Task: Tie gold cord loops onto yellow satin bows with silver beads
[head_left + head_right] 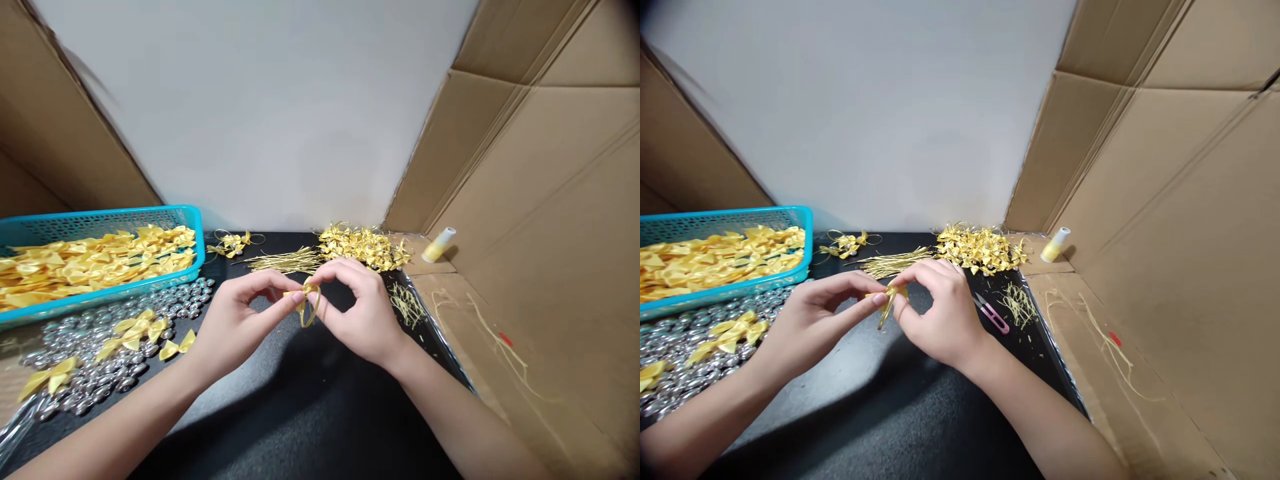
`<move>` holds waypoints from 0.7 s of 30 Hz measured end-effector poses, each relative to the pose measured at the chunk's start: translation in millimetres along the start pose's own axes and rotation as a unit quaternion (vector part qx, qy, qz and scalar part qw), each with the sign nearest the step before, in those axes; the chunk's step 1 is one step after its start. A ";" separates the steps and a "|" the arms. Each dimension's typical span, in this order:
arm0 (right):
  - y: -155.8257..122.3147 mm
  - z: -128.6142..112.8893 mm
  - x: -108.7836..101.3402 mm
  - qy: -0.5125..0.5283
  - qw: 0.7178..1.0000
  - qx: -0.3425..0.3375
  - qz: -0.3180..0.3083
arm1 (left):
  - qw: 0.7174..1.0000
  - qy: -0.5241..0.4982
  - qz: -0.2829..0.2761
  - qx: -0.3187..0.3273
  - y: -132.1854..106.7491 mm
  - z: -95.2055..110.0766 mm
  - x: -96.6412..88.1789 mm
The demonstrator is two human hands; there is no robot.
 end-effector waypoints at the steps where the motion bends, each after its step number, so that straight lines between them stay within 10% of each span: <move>1: 0.4 0.1 -0.2 0.004 1.000 -0.002 -0.002 | 1.000 0.012 0.000 -0.001 -0.4 1.0 -0.4; 21: 4.9 2.4 -8.5 -0.033 0.994 -0.099 0.013 | 0.992 0.112 0.020 0.057 -1.4 8.2 -1.5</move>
Point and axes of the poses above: each hand's wrist, its own y-axis towards the middle knuckle, its own x-axis out of the palm, z = x × y, the point moved 2 cm from there along y, towards the middle knuckle, and after that the axes turned 13 degrees about x, right-handed, at the moved point
